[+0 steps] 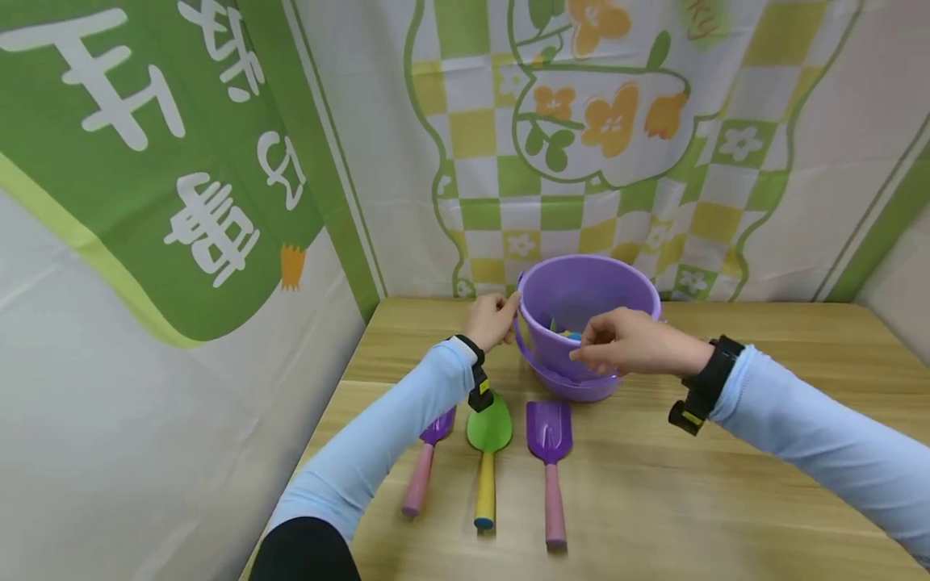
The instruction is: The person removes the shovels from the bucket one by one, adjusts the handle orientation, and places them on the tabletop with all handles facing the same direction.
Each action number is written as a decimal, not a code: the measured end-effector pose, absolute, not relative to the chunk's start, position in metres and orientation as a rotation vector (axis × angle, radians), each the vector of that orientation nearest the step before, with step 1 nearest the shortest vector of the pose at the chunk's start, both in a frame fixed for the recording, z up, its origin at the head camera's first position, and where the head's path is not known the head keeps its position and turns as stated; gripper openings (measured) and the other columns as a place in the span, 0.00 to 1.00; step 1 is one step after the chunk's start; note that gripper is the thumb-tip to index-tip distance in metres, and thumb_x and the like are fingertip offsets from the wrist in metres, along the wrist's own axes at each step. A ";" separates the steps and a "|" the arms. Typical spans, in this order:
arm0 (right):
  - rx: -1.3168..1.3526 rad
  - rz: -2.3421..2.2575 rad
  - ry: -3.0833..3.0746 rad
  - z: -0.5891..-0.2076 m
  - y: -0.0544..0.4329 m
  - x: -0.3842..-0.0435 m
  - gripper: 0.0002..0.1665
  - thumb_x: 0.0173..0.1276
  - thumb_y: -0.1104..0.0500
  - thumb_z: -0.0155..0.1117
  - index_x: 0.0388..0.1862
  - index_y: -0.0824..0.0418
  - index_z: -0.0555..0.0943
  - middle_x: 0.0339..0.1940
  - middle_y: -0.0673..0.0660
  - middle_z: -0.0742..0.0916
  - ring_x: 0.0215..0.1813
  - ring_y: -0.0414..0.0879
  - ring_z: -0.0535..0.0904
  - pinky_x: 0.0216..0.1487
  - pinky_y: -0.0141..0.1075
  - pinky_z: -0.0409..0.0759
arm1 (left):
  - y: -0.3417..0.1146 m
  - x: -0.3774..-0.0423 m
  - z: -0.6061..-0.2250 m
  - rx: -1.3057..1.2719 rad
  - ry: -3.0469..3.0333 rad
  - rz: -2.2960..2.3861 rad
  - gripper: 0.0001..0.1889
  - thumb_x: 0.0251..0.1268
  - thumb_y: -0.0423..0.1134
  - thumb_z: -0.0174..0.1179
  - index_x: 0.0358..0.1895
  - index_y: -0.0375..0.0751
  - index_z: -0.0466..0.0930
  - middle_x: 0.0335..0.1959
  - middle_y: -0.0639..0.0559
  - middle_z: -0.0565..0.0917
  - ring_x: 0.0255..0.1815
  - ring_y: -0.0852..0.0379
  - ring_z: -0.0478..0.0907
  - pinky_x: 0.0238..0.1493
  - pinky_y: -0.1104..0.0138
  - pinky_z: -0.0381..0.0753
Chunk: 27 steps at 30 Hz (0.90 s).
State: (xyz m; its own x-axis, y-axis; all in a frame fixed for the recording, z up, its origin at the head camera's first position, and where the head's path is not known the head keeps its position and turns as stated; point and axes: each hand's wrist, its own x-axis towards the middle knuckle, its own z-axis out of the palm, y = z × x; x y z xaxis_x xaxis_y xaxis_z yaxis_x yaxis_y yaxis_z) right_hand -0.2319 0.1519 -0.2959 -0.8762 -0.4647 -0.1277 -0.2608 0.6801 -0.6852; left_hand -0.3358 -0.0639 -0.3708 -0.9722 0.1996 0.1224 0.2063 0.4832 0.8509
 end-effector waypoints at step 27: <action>-0.449 -0.214 2.669 -0.293 0.117 -0.333 0.22 0.56 0.46 0.61 0.38 0.63 0.82 0.35 0.56 0.84 0.37 0.49 0.79 0.37 0.37 0.76 | -0.040 -0.356 -0.396 -0.246 -2.416 -1.898 0.17 0.64 0.40 0.55 0.16 0.39 0.71 0.08 0.53 0.71 0.07 0.60 0.69 0.12 0.70 0.72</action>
